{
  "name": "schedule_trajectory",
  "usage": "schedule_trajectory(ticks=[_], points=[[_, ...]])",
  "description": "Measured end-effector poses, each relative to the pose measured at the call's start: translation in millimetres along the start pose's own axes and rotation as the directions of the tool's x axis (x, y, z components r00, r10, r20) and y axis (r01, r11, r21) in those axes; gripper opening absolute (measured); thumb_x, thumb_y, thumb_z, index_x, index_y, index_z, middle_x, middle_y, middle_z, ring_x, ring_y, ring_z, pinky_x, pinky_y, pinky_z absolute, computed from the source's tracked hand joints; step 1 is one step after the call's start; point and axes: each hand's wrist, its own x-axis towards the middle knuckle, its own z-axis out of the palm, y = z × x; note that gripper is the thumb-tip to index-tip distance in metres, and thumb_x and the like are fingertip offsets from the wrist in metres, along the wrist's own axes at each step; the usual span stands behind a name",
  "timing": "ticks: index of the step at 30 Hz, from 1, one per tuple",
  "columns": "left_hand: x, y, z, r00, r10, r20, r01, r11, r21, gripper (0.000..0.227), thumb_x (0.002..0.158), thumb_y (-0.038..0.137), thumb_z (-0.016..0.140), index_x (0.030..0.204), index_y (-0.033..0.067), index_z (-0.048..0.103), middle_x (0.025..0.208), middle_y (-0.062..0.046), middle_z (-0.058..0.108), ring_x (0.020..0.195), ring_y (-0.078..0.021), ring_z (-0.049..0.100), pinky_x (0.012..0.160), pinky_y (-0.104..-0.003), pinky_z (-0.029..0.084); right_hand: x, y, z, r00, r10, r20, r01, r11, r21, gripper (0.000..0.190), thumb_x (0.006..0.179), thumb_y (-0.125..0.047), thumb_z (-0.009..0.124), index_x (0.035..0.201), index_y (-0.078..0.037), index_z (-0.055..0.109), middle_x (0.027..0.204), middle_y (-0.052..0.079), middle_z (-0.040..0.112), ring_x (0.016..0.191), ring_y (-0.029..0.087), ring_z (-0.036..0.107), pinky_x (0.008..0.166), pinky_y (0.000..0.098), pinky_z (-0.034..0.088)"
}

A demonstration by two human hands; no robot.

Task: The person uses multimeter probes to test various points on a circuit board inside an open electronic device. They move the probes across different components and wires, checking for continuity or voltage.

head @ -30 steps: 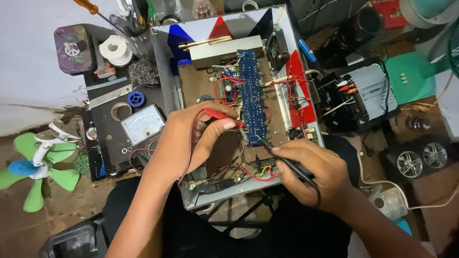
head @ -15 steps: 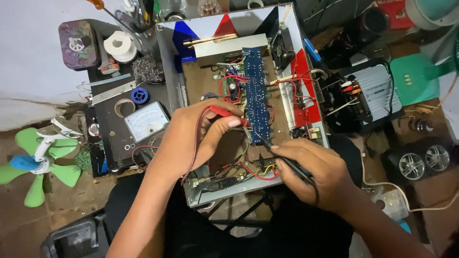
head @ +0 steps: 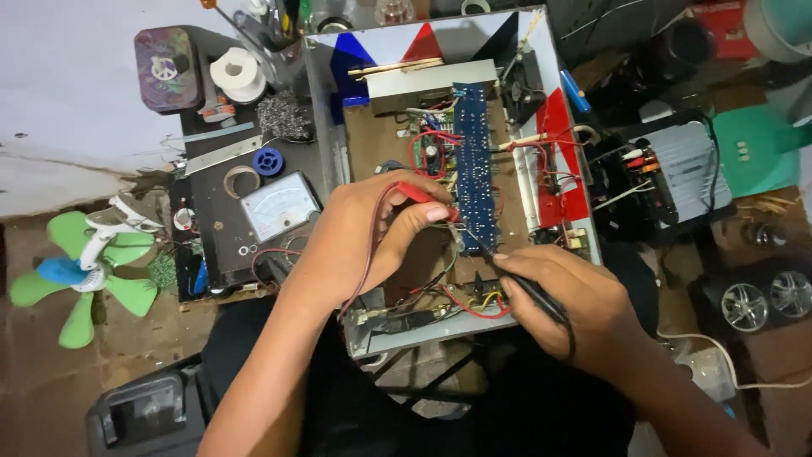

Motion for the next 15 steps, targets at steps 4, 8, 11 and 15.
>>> schedule_trajectory(ticks=[4, 8, 11, 15], points=[[0.2, 1.2, 0.2, 1.000, -0.022, 0.012, 0.021, 0.999, 0.045, 0.018, 0.099, 0.021, 0.063, 0.104, 0.0081, 0.074, 0.108, -0.012, 0.078, 0.095, -0.0249, 0.079, 0.088, -0.038, 0.066, -0.6, -1.4, -0.8, 0.999, 0.045, 0.026, -0.045, 0.999, -0.005, 0.022, 0.090, -0.004, 0.069, 0.110, 0.003, 0.071, 0.106, 0.017, 0.076, 0.096, 0.027, 0.075, 0.092, 0.0348, 0.059], [0.1, 1.6, -0.2, 1.000, -0.030, -0.003, 0.030, 0.998, 0.057, 0.020, 0.098, 0.025, 0.063, 0.104, 0.0097, 0.075, 0.102, -0.007, 0.080, 0.086, -0.0165, 0.078, 0.074, -0.029, 0.060, 3.4, -3.4, -1.5, 0.999, 0.021, 0.027, -0.021, 1.000, -0.004, 0.020, 0.090, -0.003, 0.068, 0.107, 0.007, 0.070, 0.104, 0.020, 0.075, 0.094, 0.029, 0.076, 0.091, 0.0357, 0.061], [-0.2, 1.7, -0.2, 1.000, -0.023, -0.006, 0.023, 0.997, 0.072, 0.022, 0.099, 0.028, 0.063, 0.104, 0.0106, 0.075, 0.097, -0.005, 0.081, 0.074, -0.0121, 0.073, 0.065, -0.026, 0.054, 4.5, -4.5, -2.0, 1.000, 0.010, 0.017, -0.010, 1.000, 0.005, 0.018, 0.090, -0.002, 0.067, 0.105, 0.008, 0.069, 0.102, 0.021, 0.075, 0.093, 0.030, 0.076, 0.089, 0.0359, 0.062], [-0.4, -0.3, 0.2, 1.000, 0.008, -0.011, -0.007, 0.996, 0.083, 0.021, 0.099, 0.027, 0.063, 0.104, 0.0098, 0.075, 0.097, -0.005, 0.081, 0.076, -0.0119, 0.074, 0.065, -0.026, 0.055, 3.7, -4.6, -1.9, 1.000, 0.010, 0.015, -0.010, 1.000, 0.013, 0.019, 0.091, -0.003, 0.067, 0.107, 0.008, 0.069, 0.103, 0.021, 0.075, 0.093, 0.029, 0.076, 0.089, 0.0350, 0.062]])
